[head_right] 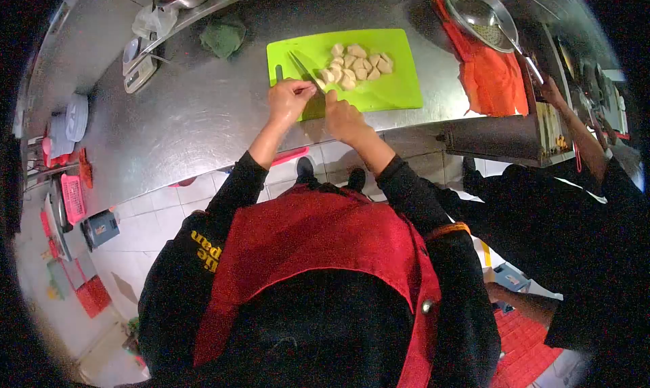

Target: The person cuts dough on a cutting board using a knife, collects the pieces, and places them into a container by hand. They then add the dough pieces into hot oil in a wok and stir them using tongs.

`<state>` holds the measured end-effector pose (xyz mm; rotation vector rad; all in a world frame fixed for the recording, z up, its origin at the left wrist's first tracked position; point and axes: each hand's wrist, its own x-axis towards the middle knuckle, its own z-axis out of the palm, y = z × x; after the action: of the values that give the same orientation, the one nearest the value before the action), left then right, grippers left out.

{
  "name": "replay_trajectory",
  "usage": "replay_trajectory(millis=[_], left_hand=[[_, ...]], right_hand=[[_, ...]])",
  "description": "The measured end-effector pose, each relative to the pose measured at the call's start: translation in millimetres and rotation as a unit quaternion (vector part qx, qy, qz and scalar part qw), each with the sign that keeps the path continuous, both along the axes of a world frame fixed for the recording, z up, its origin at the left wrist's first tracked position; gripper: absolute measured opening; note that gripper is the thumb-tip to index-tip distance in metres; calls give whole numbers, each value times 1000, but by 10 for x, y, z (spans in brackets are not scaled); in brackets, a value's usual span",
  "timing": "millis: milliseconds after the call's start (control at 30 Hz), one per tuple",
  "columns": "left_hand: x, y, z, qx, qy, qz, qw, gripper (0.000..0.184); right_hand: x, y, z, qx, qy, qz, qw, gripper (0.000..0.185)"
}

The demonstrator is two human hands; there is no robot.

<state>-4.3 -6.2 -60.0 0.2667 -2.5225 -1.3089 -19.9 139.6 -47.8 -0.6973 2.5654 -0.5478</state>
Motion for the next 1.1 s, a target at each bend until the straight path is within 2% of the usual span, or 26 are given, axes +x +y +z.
replay_trajectory(millis=[67,133,167,233,300,367,400,433,533,600,633,700,733,833,900,967,1000,1033,1100], left_hand=[[-42,-14,65,-23,-15,-5,1000,14],[-71,5,253,-111,56,34,992,14],[-120,24,345,-111,58,34,992,14],[-209,99,530,-93,102,-10,990,20],[-369,185,478,-81,102,-48,990,24],[-455,268,414,-221,-82,-103,966,25],[-486,288,427,-232,-153,-116,954,29],[-514,280,387,-233,-151,-117,954,29],[-560,208,257,-210,-134,-109,962,29],[-558,102,236,-108,-74,-107,986,26],[-552,49,249,-109,-73,-107,986,26],[-523,-42,284,142,-91,-53,984,26],[-485,-74,298,141,-90,-55,984,26],[-275,-141,309,265,-81,-113,954,28],[-155,-151,132,258,-87,-113,956,24],[-72,-153,-77,104,-122,-76,984,18],[11,-106,156,-70,-46,-57,995,13],[15,-107,126,-70,-47,-55,995,13],[31,-116,47,-20,47,-40,998,12]], right_hand=[[-45,16,94,-26,-29,0,999,23],[-36,77,247,-87,-138,-48,986,23],[-15,79,235,-87,-136,-48,986,23],[102,34,160,-60,-2,-23,998,22],[252,-39,165,-46,9,-13,999,24],[334,-89,165,-29,22,-1,999,26],[361,-107,152,1,-7,4,1000,27],[374,-107,143,32,-35,7,999,29],[403,-11,127,41,-15,34,998,23],[381,40,130,28,-18,28,999,24],[347,62,134,15,-20,24,999,25],[239,112,111,6,-16,13,1000,25],[188,140,101,-1,-15,4,1000,26],[50,196,103,-35,-14,-32,999,28],[0,185,41,-53,-16,-37,998,29],[-3,158,7,-70,-19,-40,997,31],[14,138,16,-57,8,-47,997,32],[37,116,30,-43,35,-54,997,33],[101,70,146,-21,32,-43,998,32]])
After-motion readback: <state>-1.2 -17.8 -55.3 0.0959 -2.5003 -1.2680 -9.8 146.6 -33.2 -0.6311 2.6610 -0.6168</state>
